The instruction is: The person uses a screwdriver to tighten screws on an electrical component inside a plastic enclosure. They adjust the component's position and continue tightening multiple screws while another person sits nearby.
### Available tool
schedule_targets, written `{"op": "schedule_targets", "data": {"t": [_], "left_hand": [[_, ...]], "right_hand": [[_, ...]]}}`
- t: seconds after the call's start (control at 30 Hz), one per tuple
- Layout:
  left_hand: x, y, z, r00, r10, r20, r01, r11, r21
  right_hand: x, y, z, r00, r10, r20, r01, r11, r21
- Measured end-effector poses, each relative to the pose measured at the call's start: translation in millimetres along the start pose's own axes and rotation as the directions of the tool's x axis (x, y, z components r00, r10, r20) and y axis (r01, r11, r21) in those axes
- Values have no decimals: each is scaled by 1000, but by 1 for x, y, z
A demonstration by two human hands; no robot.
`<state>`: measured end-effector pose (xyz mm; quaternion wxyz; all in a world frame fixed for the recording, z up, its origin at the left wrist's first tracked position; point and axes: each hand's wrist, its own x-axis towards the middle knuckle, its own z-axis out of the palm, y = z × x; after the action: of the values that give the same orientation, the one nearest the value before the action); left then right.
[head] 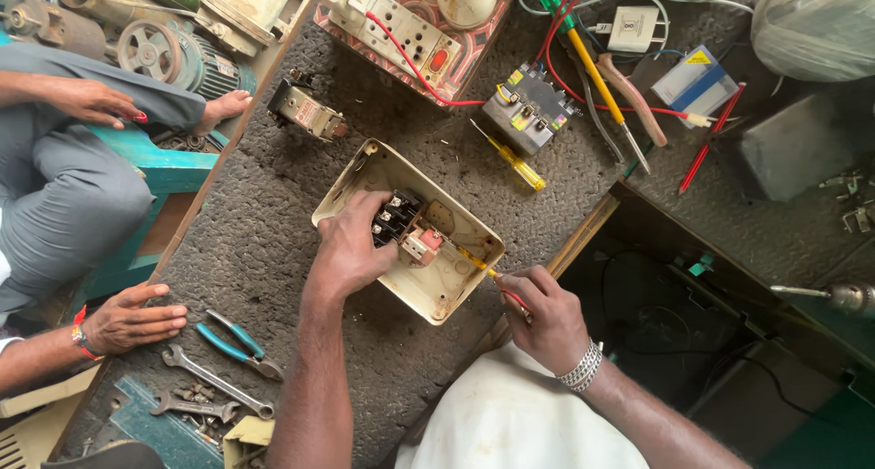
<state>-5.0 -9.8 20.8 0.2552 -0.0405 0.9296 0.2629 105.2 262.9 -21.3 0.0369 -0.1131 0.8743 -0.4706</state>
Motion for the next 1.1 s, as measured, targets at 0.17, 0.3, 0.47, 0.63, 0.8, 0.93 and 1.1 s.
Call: {"op": "schedule_targets", "data": {"t": [0.17, 0.3, 0.47, 0.63, 0.8, 0.93, 1.1], "left_hand": [[1, 3, -2, 1000, -22, 6, 22, 999, 26], [2, 2, -3, 999, -35, 12, 35, 999, 15], [3, 1, -3, 999, -40, 10, 40, 999, 20], [4, 1, -2, 998, -63, 25, 61, 997, 56], [5, 1, -1, 997, -72, 21, 71, 996, 49], [5, 3, -1, 994, -105, 25, 104, 994, 39], [4, 5, -2, 995, -98, 27, 97, 994, 48]], "right_hand": [[6, 1, -2, 1000, -21, 22, 22, 999, -36], [4, 3, -4, 998, -63, -27, 63, 998, 12], [-6, 6, 0, 998, 43, 36, -43, 999, -1], [-7, 14, 4, 1000, -15, -24, 15, 1000, -3], [-6, 15, 4, 999, -38, -17, 37, 999, -14], [-5, 13, 3, 1000, -24, -14, 24, 999, -44], [-7, 10, 3, 1000, -27, -11, 26, 994, -108]]}}
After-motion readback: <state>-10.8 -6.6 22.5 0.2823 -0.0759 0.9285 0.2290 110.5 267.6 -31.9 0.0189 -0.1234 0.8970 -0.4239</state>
